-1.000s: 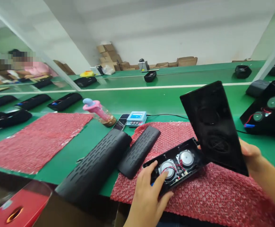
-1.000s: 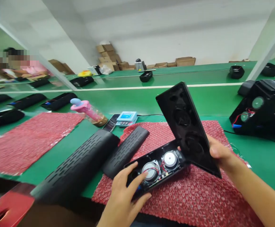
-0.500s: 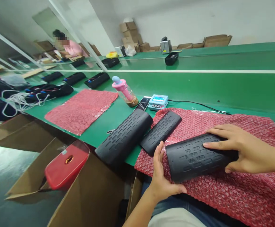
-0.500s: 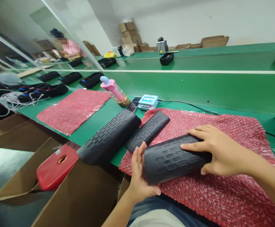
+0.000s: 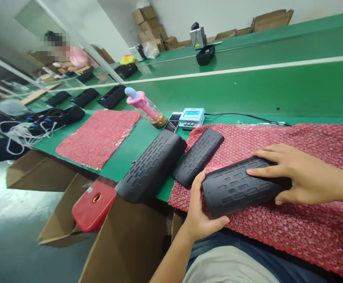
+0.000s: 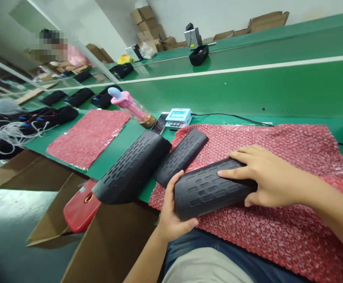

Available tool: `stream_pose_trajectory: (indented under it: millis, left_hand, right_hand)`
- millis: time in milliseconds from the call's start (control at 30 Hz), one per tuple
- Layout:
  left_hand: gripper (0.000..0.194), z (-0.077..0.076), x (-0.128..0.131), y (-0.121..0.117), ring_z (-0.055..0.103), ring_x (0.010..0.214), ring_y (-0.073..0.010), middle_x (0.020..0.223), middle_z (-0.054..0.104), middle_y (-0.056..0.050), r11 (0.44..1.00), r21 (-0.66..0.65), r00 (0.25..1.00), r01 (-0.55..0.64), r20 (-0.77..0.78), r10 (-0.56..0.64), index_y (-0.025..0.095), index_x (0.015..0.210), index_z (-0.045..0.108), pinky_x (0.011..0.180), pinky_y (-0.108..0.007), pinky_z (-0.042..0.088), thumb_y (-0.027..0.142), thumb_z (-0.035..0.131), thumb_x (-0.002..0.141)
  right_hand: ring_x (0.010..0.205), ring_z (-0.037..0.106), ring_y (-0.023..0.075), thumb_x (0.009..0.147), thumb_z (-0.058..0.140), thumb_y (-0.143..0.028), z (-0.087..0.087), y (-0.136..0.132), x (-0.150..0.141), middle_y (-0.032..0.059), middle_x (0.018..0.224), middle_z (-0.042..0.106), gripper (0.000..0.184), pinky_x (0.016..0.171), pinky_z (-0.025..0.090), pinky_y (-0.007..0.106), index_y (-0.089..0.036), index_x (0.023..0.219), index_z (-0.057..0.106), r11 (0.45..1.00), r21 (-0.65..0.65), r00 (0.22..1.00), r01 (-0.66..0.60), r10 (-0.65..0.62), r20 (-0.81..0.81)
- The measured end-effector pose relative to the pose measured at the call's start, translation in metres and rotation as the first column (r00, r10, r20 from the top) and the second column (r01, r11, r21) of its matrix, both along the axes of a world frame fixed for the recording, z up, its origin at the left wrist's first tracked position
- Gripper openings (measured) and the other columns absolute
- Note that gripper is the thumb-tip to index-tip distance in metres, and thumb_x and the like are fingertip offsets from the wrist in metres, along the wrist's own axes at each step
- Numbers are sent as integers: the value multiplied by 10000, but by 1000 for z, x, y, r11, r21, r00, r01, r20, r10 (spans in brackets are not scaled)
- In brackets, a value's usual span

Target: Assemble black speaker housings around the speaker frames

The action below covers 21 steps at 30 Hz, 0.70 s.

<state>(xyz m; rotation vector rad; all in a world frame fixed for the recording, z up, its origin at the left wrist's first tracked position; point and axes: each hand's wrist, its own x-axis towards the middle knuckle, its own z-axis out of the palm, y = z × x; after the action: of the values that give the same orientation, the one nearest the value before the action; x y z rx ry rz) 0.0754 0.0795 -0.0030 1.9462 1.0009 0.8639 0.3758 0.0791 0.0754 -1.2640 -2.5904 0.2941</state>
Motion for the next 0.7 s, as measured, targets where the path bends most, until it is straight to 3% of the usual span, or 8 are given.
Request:
stream_pose_trajectory:
  millis: [233,367,433,533,633,700]
  left_hand:
    - [877,11,8,4,351,1301,-314,1420,275,-178,997,79,1000,-13,18,12,190,1387,206,1060,-459,334,555,635,716]
    - [822,31,4,7,380,1270,-319,1379,332,-188,982,188,976,21,-216,21,157,1383,222,1037,-474,350,472,618,735]
    - [805,48,5,9,345,1288,-337,1382,337,-195,964,248,899,93,-438,26,142,1399,209,1035,-507,335,415,597,748]
    - [772,71,17,8,303,1302,-377,1382,378,-197,889,378,713,257,-695,90,128,1401,250,1029,-577,286,396,575,753]
    - [740,79,42,5,369,1262,-386,1361,419,-222,820,443,607,363,-780,152,98,1389,288,1012,-583,288,390,549,761]
    - [771,78,58,4,389,1251,-393,1356,411,-251,823,435,582,365,-796,163,74,1396,272,985,-567,332,384,554,749]
  right_hand:
    - [1064,497,367,560,800,-324,6,6,-4,123,1216,531,721,867,387,525,-318,1242,568,1000,-23,1000,-8,7,-30]
    - [1077,482,357,560,808,-336,7,7,-3,129,1197,522,759,881,370,520,-302,1268,539,999,-18,999,-31,31,-22]
    - [1091,473,346,571,811,-348,7,7,-1,121,1203,512,763,898,359,512,-309,1277,525,999,-34,999,-38,37,-28]
    - [1095,470,330,588,809,-361,6,9,1,115,1189,514,757,909,352,501,-307,1283,515,997,-62,998,-54,52,-36]
    - [1077,476,326,599,795,-367,7,9,2,120,1165,520,737,904,351,500,-289,1279,521,997,-57,998,-56,54,-30]
    - [1066,477,323,602,782,-359,8,9,1,122,1151,525,727,902,350,500,-285,1278,523,998,-48,999,-42,40,-30]
